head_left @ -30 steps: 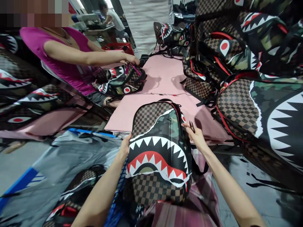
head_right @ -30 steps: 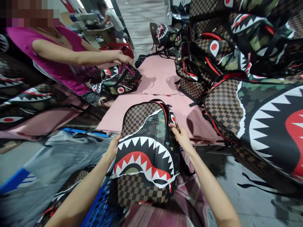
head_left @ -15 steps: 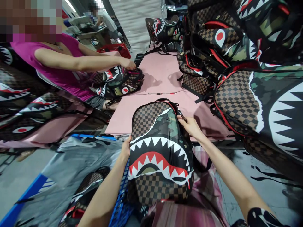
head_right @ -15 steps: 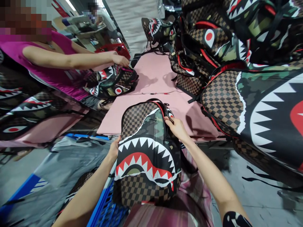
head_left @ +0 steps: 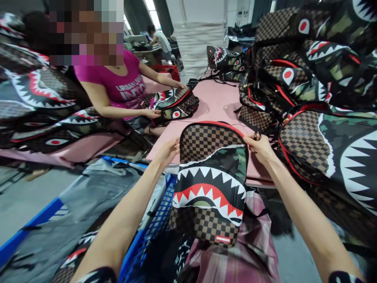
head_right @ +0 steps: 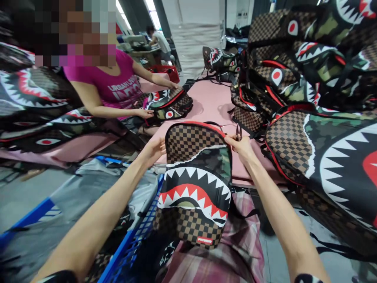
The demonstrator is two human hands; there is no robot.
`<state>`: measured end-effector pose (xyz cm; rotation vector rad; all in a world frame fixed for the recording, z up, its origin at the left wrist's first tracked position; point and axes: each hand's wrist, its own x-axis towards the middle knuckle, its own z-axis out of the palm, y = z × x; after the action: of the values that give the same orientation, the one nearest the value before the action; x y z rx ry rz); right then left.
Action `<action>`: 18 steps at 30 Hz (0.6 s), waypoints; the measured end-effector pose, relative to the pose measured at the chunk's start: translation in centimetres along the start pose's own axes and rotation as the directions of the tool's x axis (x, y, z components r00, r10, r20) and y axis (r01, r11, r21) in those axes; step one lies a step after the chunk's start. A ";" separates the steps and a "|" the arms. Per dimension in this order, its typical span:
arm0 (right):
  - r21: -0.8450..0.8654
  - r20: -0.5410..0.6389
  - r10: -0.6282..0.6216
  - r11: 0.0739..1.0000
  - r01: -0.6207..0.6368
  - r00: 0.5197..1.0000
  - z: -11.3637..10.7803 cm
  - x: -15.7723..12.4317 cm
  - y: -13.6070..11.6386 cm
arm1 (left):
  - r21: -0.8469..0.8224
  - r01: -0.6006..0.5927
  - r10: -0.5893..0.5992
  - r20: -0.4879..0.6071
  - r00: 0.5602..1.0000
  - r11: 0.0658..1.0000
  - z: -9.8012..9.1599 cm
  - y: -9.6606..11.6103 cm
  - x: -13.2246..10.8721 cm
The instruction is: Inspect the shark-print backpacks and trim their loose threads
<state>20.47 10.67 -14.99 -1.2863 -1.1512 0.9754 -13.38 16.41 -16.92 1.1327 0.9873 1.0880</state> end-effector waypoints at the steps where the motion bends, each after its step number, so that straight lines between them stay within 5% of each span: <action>1: 0.018 0.031 -0.034 0.999 0.033 0.999 -0.6 -1.2 -0.7 | -0.012 -0.054 0.054 0.030 0.998 0.998 0.4 1.2 -0.2; 5: -0.081 0.189 -0.124 0.987 0.141 0.974 -2.8 -8.2 -1.1 | 0.020 -0.106 0.104 0.102 0.989 0.994 0.6 2.0 -4.4; 10: -0.306 0.561 -0.097 0.898 0.315 0.822 -4.5 -17.1 3.1 | 0.300 0.109 -0.175 0.203 0.963 0.948 -0.4 -1.8 -12.1; 13: -0.329 0.635 -0.103 0.861 0.388 0.766 -5.0 -19.3 5.3 | 0.340 0.131 -0.222 0.246 0.943 0.931 -0.2 -2.7 -13.7; 18: -0.358 0.672 -0.100 0.824 0.439 0.734 -5.4 -19.1 6.1 | 0.305 0.163 -0.238 0.228 0.944 0.938 -0.6 -1.6 -13.0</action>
<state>22.62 -8.66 -22.31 -1.1320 -2.1856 0.9312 -16.28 3.65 -17.91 1.3345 1.0428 0.6230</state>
